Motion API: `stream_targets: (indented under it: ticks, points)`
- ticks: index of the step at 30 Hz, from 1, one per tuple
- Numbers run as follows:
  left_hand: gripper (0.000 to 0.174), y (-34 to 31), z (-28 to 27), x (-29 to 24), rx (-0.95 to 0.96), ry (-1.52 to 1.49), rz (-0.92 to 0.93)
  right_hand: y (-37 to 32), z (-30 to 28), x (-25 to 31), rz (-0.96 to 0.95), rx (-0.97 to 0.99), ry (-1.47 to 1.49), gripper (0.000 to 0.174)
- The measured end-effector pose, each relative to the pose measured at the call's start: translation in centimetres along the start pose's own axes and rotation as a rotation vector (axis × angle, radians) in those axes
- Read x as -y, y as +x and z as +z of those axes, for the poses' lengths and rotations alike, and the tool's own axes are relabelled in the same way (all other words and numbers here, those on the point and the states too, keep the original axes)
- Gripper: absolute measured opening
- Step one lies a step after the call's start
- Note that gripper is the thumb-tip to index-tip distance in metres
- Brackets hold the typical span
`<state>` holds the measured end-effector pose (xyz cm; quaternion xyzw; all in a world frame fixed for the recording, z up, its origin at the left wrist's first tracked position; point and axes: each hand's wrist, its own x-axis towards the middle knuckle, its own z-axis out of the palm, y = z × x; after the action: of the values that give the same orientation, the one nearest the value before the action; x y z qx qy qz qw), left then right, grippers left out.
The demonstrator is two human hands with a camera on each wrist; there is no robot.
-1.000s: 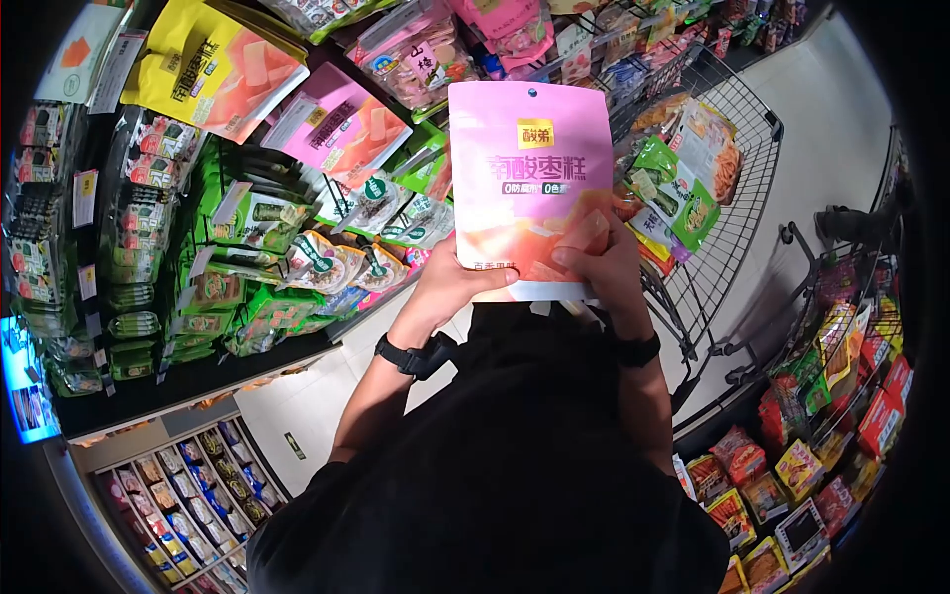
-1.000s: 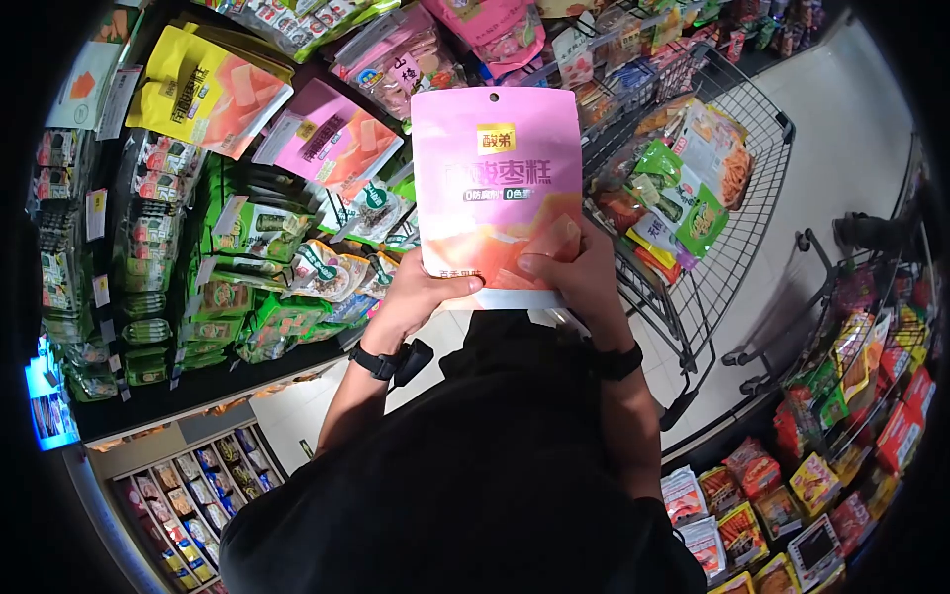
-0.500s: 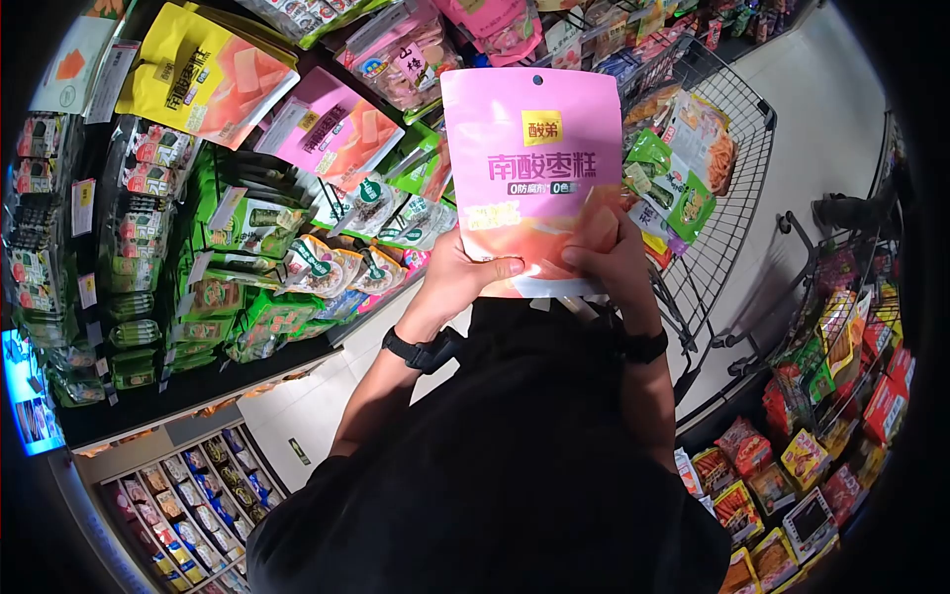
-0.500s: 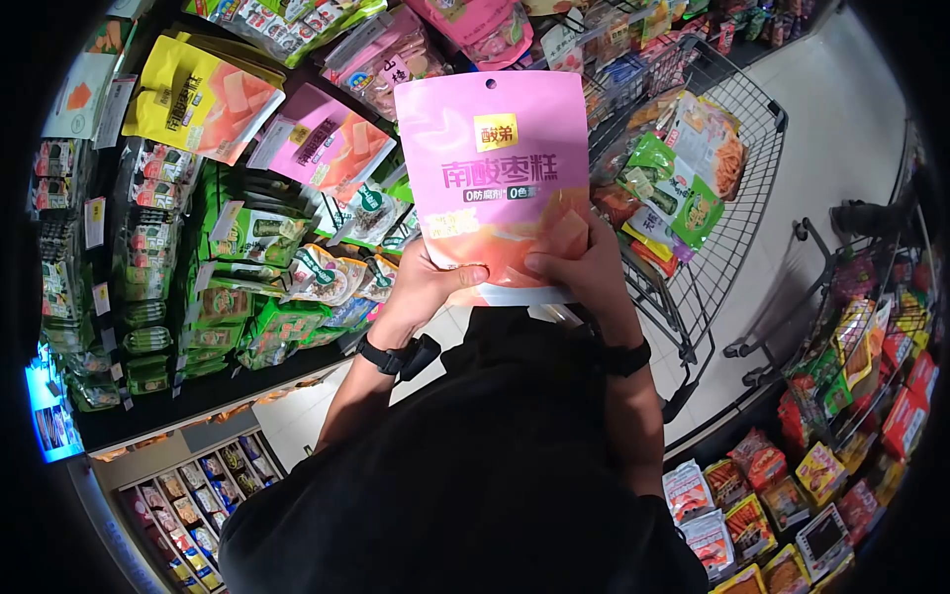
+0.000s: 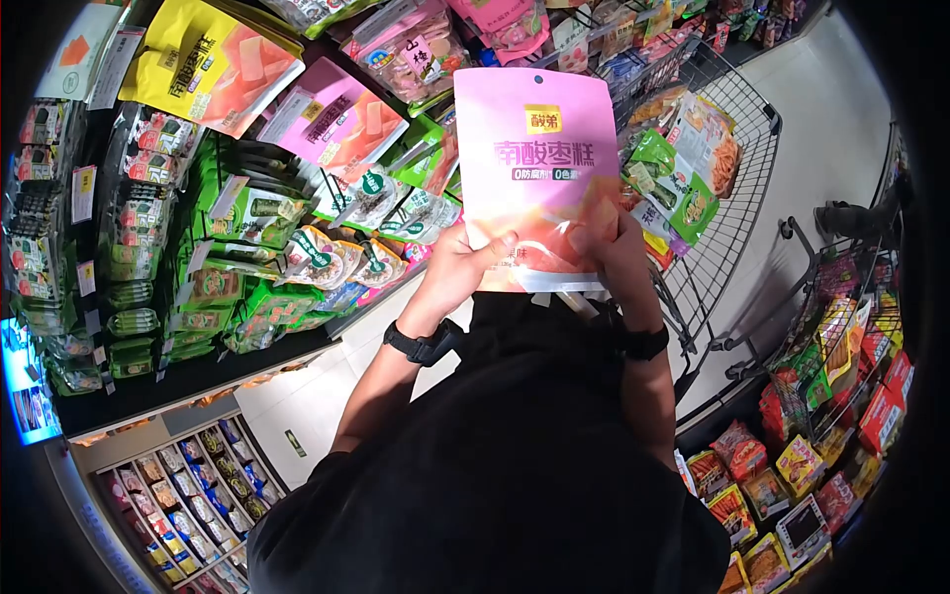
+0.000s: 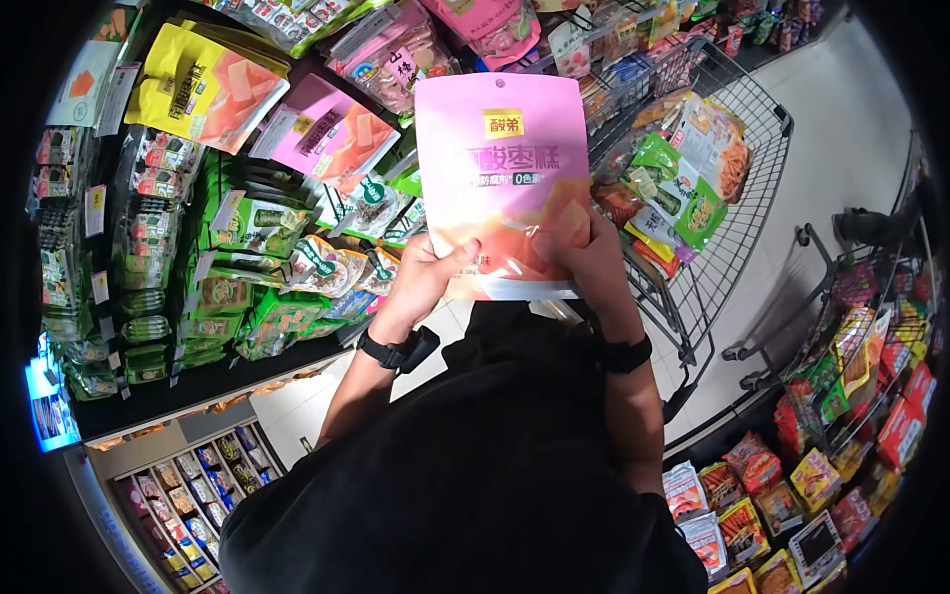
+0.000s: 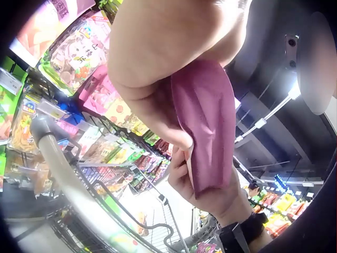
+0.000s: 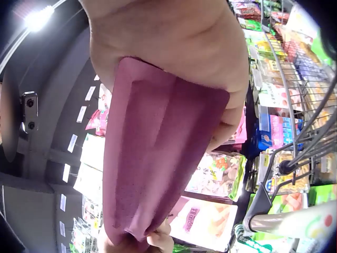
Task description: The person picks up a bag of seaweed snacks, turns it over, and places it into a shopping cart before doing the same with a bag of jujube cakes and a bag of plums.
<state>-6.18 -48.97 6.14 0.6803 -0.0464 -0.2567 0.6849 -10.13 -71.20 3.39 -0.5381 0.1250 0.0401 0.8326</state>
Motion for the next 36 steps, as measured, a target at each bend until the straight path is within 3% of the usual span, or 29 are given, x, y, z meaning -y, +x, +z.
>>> stream_targets:
  ticks: [3, 6, 10, 36]
  points:
    - [0.034, 0.1, 0.1, -0.2, -0.007, -0.14, -0.04, -0.2, -0.1, 0.4, 0.031, -0.008, -0.026, 0.037]
    - [0.042, 0.2, 0.0, -0.1, 0.003, -0.028, 0.001, -0.1, -0.4, 0.1, -0.001, -0.018, -0.037, 0.031]
    - [0.041, 0.2, 0.5, -0.3, 0.004, -0.059, -0.007, 0.2, -0.7, -0.5, -0.089, -0.032, 0.012, 0.026]
    - [0.041, 0.6, 1.5, -0.6, 0.039, -0.078, -0.049, -0.1, -1.4, -0.5, -0.024, -0.067, 0.186, 0.027]
